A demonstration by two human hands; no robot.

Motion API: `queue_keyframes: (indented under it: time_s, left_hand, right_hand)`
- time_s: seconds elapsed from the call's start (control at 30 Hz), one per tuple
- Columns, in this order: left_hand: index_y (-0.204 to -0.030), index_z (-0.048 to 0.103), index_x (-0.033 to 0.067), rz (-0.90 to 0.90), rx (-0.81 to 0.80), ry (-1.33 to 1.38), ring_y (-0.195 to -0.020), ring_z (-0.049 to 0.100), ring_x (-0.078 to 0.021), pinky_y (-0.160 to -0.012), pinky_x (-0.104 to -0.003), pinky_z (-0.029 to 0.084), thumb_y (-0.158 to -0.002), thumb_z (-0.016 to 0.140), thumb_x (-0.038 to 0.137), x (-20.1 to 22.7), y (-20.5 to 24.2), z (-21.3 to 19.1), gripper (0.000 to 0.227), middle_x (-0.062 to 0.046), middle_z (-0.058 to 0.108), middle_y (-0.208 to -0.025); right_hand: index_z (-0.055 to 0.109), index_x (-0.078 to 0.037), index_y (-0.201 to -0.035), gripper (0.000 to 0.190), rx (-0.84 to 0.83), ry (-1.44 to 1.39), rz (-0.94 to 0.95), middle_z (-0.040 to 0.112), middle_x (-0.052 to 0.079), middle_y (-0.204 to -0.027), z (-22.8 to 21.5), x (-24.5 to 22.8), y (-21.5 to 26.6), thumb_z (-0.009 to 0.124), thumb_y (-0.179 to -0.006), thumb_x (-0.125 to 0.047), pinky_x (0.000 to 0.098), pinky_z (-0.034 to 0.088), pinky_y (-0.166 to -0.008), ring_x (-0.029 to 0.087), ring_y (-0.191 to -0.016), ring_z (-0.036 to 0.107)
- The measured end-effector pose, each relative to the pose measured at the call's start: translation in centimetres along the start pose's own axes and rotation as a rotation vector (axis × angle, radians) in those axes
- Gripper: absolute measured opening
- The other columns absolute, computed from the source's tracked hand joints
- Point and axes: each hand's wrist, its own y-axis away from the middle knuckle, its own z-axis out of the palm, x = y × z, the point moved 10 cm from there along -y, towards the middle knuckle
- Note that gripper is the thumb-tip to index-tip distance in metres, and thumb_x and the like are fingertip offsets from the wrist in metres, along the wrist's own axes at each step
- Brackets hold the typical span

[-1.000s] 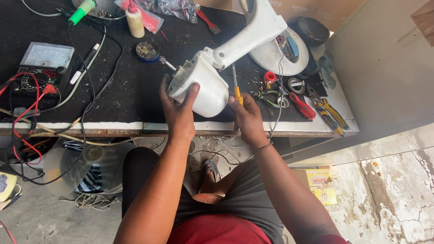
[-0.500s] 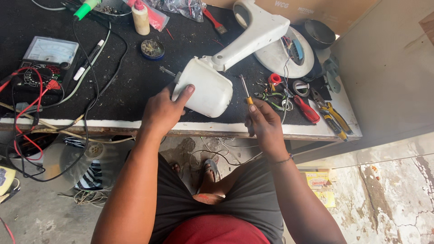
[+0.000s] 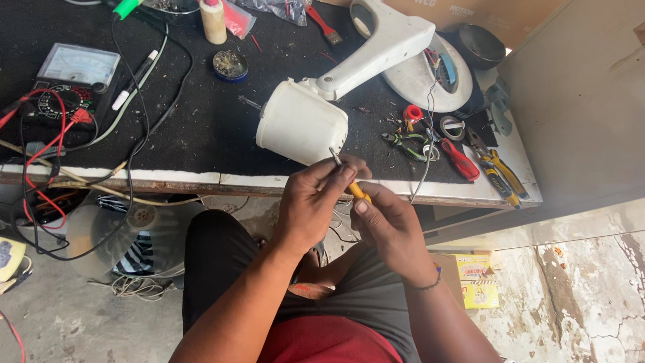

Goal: The person disassembles a white handheld appliance using a yellow screwdriver and a red screwdriver. They remove the outer casing and internal components, placing them on the workbench.

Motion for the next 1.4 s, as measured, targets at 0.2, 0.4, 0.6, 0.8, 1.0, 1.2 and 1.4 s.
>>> queue_keyframes:
  time_s: [0.2,0.4,0.6,0.8,1.0,1.2,1.4]
  left_hand:
    - [-0.095,0.078,0.0083,-0.175,0.226,0.110,-0.089,0.063,-0.0160,-0.085,-0.032,0.052,-0.098,0.057,0.030,1.1,1.5,-0.1,0.031,-0.010,0.075,-0.088]
    - [-0.119,0.065,0.0141,0.189,0.251,-0.043,-0.055,0.035,0.0021,-0.043,-0.015,0.028,-0.108,0.051,0.032,8.3,-2.0,-10.4,0.025,-0.001,0.071,-0.124]
    - [-0.136,0.067,0.0104,0.457,-0.386,-0.962,-0.078,0.059,-0.0322,-0.072,-0.047,0.050,-0.086,0.056,-0.009,8.3,1.2,0.4,0.055,-0.009,0.065,-0.087]
    - [-0.128,0.073,0.0285,0.668,-0.296,-1.183,-0.078,0.052,-0.0272,-0.069,-0.043,0.038,-0.083,0.066,0.004,8.5,2.3,1.0,0.051,0.002,0.058,-0.088]
    - [-0.120,0.074,0.0314,0.725,-0.281,-1.158,-0.080,0.052,-0.0267,-0.073,-0.043,0.036,-0.082,0.067,-0.001,9.5,2.4,1.1,0.051,0.002,0.059,-0.090]
    - [-0.120,0.074,0.0219,0.714,-0.422,-1.138,-0.081,0.054,-0.0243,-0.079,-0.042,0.033,-0.082,0.067,0.002,8.7,2.3,1.9,0.043,0.006,0.061,-0.083]
    - [-0.133,0.055,0.0076,0.599,-0.543,-1.052,-0.082,0.060,-0.0284,-0.086,-0.041,0.038,-0.084,0.059,0.001,8.8,1.7,2.7,0.050,-0.003,0.069,-0.097]
  right_hand:
    - [0.076,0.002,-0.111,0.033,0.024,0.221,0.081,0.062,0.015,-0.058,0.4,-3.8,2.0,0.068,-0.095,-0.025,0.0305,0.047,-0.045,0.015,-0.050,0.054]
    - [0.071,-0.012,-0.124,0.035,0.052,0.312,0.345,0.063,0.004,-0.069,-2.7,-1.7,6.0,0.064,-0.095,-0.030,0.0240,0.045,-0.053,0.011,-0.057,0.053]
    - [0.072,-0.004,-0.118,0.033,0.208,0.388,-0.034,0.078,0.008,-0.106,-3.9,-6.2,3.9,0.075,-0.086,-0.015,0.0297,0.056,-0.092,0.017,-0.098,0.072]
    - [0.072,-0.001,-0.119,0.036,0.201,0.339,-0.035,0.078,0.010,-0.112,-3.2,-6.4,3.3,0.077,-0.084,-0.009,0.0281,0.060,-0.091,0.016,-0.097,0.074]
    - [0.071,-0.003,-0.112,0.030,0.197,0.337,-0.058,0.078,0.010,-0.116,-3.3,-5.6,3.6,0.079,-0.083,-0.007,0.0303,0.063,-0.094,0.017,-0.101,0.075]
    - [0.080,-0.012,-0.113,0.030,0.134,0.578,-0.014,0.083,0.001,-0.104,-2.3,-6.7,3.3,0.079,-0.084,-0.021,0.0226,0.052,-0.086,0.007,-0.091,0.071]
    - [0.076,-0.014,-0.118,0.030,0.014,0.689,-0.178,0.079,0.001,-0.102,0.0,-8.0,3.6,0.074,-0.090,-0.024,0.0262,0.053,-0.083,0.014,-0.091,0.075]
